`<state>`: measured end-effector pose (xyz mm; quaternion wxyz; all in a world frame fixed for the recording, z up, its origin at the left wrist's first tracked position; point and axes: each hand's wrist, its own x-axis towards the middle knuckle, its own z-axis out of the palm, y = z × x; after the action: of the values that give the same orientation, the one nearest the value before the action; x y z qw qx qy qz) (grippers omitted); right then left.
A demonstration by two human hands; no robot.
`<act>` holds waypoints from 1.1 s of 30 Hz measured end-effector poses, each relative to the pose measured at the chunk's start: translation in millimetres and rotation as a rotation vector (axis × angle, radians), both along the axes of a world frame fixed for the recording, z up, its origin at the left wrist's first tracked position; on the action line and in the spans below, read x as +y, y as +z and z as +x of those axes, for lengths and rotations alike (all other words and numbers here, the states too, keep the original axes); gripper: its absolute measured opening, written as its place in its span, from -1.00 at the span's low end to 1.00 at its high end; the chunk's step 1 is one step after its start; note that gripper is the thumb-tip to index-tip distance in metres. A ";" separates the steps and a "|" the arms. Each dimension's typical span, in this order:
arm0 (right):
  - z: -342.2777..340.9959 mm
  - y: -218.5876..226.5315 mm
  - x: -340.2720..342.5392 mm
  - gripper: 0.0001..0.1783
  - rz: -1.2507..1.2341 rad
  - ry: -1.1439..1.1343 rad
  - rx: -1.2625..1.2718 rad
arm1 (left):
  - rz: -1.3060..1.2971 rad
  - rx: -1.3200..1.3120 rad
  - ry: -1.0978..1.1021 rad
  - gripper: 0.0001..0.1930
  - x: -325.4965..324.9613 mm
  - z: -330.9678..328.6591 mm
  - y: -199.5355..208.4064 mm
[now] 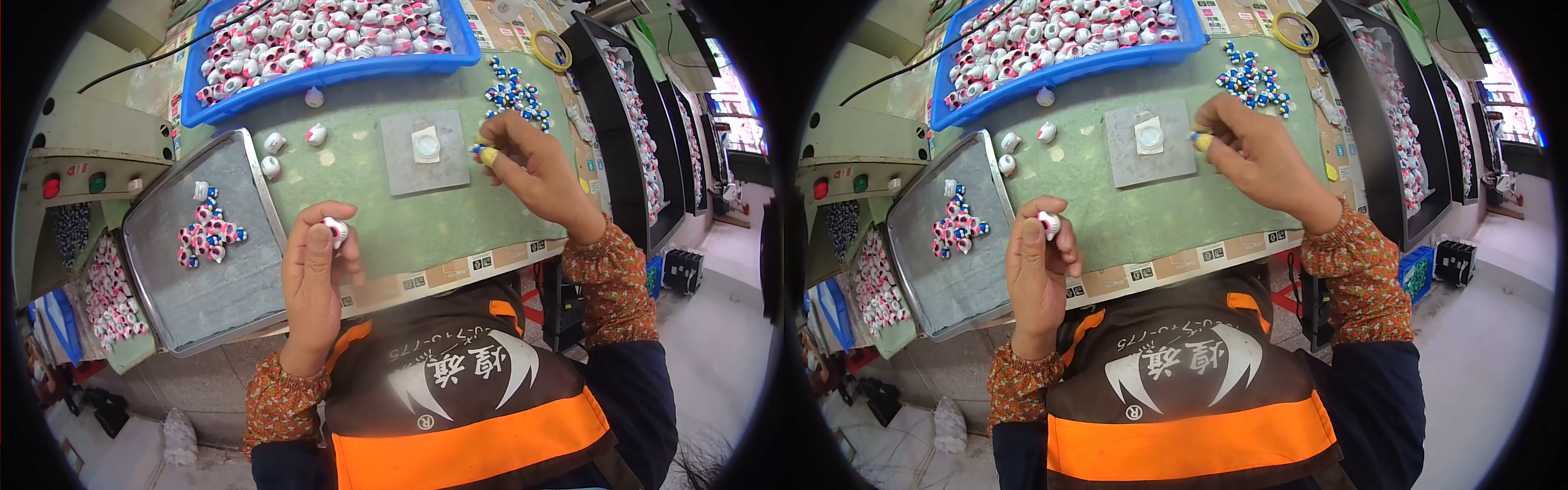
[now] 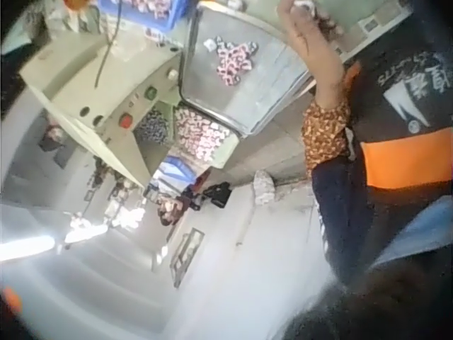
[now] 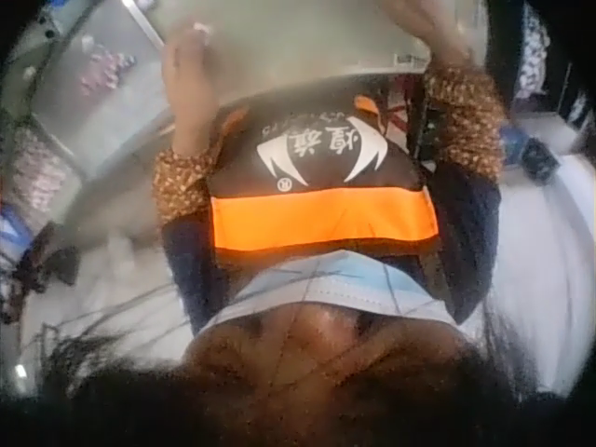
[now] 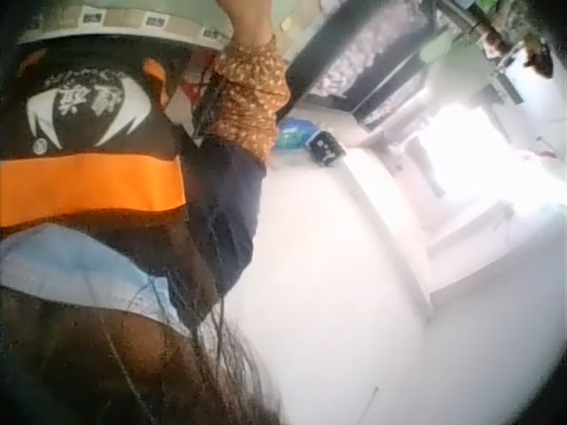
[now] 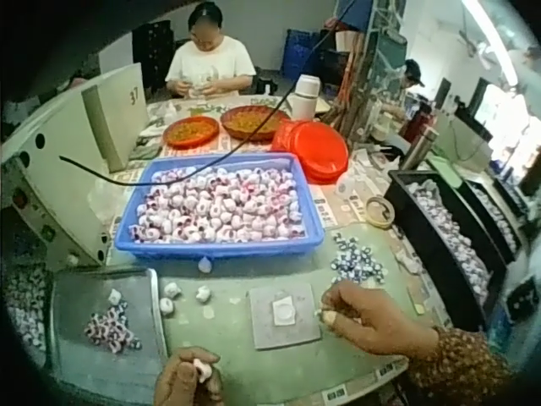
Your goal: The person assembles small figurines by dipping components into adhesive, attaching the pieces together by hand, and placing the assembled figurines onto a tray.
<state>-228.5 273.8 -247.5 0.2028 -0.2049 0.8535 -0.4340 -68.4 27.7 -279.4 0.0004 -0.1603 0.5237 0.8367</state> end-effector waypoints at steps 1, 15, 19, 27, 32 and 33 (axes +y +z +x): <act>0.3 -0.2 -8.1 -0.81 -0.116 -0.052 -0.126 | 0.001 0.001 0.005 -0.60 4.0 -1.5 0.7; -6.3 -22.8 -44.3 -0.82 0.160 0.267 0.626 | 0.260 -0.082 -0.005 -0.65 18.3 -8.0 -9.6; -7.8 -17.4 -46.5 -0.81 0.212 0.276 0.641 | 0.377 -0.095 -0.055 -0.63 22.1 -11.4 -12.6; 28.0 1.0 -50.8 -0.81 -0.073 0.170 0.239 | 0.472 -0.062 -0.004 -0.62 35.3 -15.3 -20.4; 59.0 -4.2 -58.0 -0.81 -0.251 0.149 0.105 | 0.442 -0.041 0.057 -0.63 47.6 -13.1 -29.3; 62.3 -5.8 -58.9 -0.81 -0.253 0.147 0.106 | 0.421 -0.040 0.068 -0.63 49.3 -12.7 -29.8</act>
<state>-166.2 214.9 -253.3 0.1611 -0.3134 0.7843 -0.5106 -81.2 77.0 -309.2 0.0159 -0.1910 0.3314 0.9238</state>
